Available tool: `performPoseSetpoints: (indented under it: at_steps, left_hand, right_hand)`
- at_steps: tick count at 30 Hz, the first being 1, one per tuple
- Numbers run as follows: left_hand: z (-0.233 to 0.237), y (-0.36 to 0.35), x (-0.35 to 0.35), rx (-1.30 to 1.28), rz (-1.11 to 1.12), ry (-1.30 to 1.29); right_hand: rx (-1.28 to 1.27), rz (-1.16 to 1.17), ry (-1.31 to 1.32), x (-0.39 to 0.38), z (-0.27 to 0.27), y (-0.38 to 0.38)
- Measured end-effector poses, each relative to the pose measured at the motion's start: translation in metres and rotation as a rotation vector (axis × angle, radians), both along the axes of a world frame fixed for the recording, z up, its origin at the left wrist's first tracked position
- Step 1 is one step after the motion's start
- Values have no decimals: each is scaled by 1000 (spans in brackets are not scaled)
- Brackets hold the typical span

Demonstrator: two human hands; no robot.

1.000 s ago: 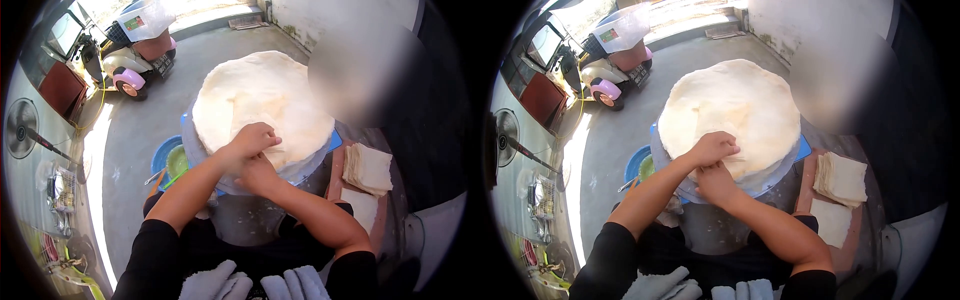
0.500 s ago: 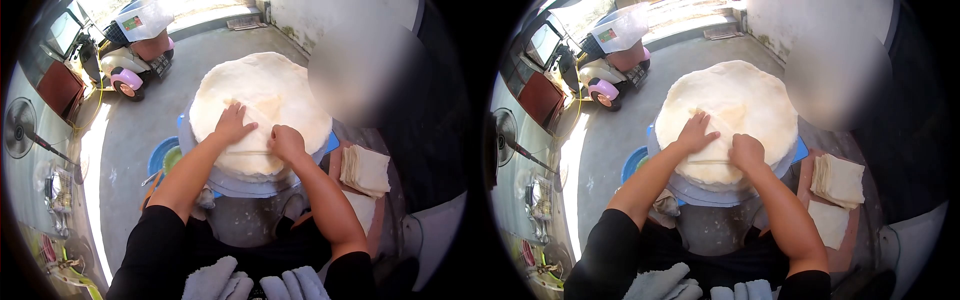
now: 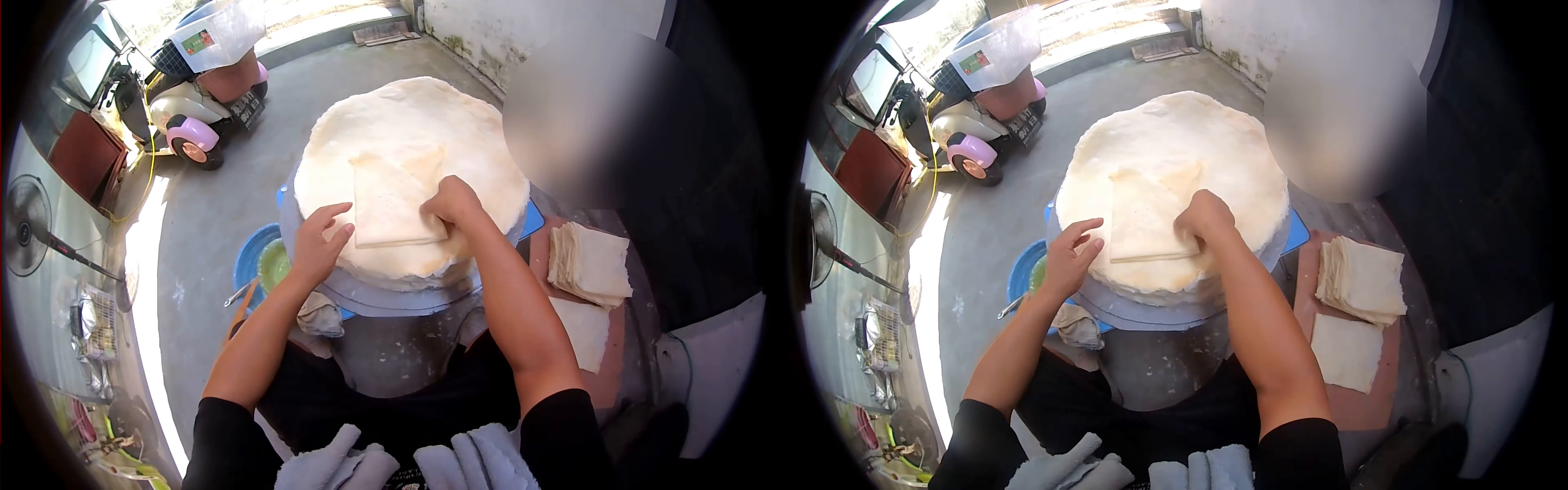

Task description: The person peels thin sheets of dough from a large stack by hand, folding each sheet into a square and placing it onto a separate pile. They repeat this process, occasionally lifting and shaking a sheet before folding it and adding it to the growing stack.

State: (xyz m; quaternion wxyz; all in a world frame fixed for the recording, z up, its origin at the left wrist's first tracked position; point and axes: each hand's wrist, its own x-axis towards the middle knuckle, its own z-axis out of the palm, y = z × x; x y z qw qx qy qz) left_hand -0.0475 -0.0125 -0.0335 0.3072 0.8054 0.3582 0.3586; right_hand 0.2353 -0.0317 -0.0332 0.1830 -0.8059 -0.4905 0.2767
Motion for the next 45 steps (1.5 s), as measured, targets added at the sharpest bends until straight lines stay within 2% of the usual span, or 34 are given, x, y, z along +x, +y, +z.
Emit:
performPoseSetpoints:
  at_steps: [1, 3, 4, 6, 7, 9, 10, 12, 14, 16, 18, 22, 24, 26, 28, 30, 33, 35, 36, 37, 42, 45]
  left_hand:
    - [-4, -1, -4, -93, 24, -67]
    - [-4, -3, -6, -271, 63, -180]
    - [-3, -2, -6, -279, 49, -187]
    - [-2, 2, -7, -273, 43, -156]
    - [-2, 1, -7, -278, 49, -155]
    - [-4, 3, -9, -271, 18, -141]
    - [-2, 3, -8, -249, 16, -126]
    - [4, -1, -9, -259, 3, -114]
    - [4, -2, -11, -295, -25, -146]
    - [7, -5, -13, -313, -44, -180]
    - [8, -5, -15, -313, -45, -170]
    - [14, -9, -18, -331, -54, -165]
    - [13, -10, -18, -366, -37, -166]
    - [7, -6, -19, -371, -43, -153]
    - [3, -4, -19, -376, -41, -147]
    - [0, -4, -18, -376, -30, -151]
    - [0, -3, -17, -370, -13, -130]
    - [3, -2, -17, -341, 10, -81]
    - [3, -2, -16, -313, 21, -30]
    - [1, -1, -15, -315, 22, -26]
    - [-4, 2, -11, -351, 20, -54]
    - [-6, 2, -6, -359, -5, -67]
  right_hand:
    - [-7, -3, -6, 0, -5, 2]
    - [182, -18, -7, -3, -13, 4]
    - [175, -31, -17, -7, -1, 0]
    - [-93, -158, 281, -13, 21, -2]
    - [-95, -185, 274, -12, 11, 2]
    - [78, -277, 898, -8, -11, 4]
    - [87, -301, 891, -5, -10, 1]
    - [214, -196, 1227, 0, 0, -9]
    - [238, -228, 1126, 8, 33, -33]
    - [405, -169, 1455, 29, 50, -61]
    - [476, -114, 1618, 60, 62, -105]
    - [793, -202, 1362, 103, 93, -188]
    - [908, -486, 1135, 141, 96, -211]
    - [999, -727, 925, 185, 88, -221]
    - [1041, -755, 913, 221, 70, -228]
    - [1299, -860, 798, 234, 51, -234]
    - [1465, -997, 935, 257, -35, -249]
    - [1321, -1192, 999, 256, -113, -265]
    - [1110, -1246, 1205, 280, -177, -286]
    - [1052, -1358, 1302, 266, -196, -292]
    - [1056, -1379, 1125, 257, -214, -301]
    - [1099, -1378, 1298, 268, -196, -300]
